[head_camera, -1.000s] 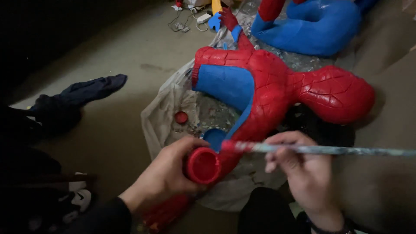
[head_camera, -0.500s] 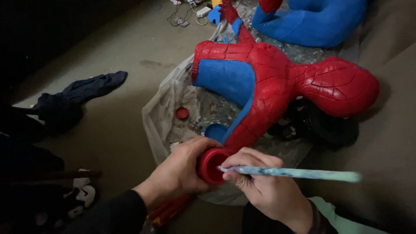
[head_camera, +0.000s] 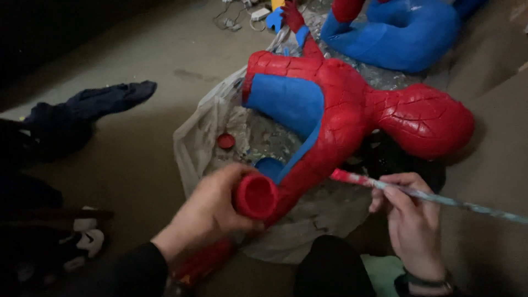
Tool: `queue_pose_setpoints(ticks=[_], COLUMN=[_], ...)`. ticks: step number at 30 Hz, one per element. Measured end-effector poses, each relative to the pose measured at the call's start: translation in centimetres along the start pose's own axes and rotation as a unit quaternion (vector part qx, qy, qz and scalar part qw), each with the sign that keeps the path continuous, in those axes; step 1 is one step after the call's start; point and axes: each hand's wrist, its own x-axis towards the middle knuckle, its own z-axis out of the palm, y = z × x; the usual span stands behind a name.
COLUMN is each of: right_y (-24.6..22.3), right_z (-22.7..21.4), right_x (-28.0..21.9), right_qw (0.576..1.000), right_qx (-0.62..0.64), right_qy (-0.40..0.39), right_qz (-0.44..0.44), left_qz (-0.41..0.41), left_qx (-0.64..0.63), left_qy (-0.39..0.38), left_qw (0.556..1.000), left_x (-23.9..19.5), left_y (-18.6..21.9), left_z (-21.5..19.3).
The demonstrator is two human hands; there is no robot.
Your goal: Painting a Spider-Man statue with red paint using a brush.
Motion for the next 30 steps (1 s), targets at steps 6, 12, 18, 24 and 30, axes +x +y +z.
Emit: queue_pose_setpoints(ticks=[6, 12, 18, 24, 30], right_y=[6.8, 9.8, 12.5, 12.2, 11.6], right_z=[-1.4, 0.3, 0.4, 1.1, 1.7], right_x=[3.9, 7.4, 8.9, 9.2, 9.1], right_qw=[0.937, 0.857, 0.792, 0.812, 0.784], right_qx=[-0.347, -0.496, -0.592, -0.564, -0.601], right_qy=[0.003, -0.075, -0.107, -0.098, -0.11], right_qz=[-0.044, -0.119, -0.103, -0.114, -0.109], left_qz=[-0.06, -0.109, -0.104, -0.107, -0.127], left_qx=[0.017, 0.036, 0.063, 0.055, 0.059], left_qy=[0.069, 0.104, 0.117, 0.122, 0.111], left_qw=[0.996, 0.988, 0.986, 0.985, 0.984], left_x=[-0.3, -0.7, -0.9, -1.1, -0.6], left_y=[1.0, 0.8, 0.1, 0.6, 1.2], left_z=[-3.6, -6.2, -7.2, -7.3, -7.5])
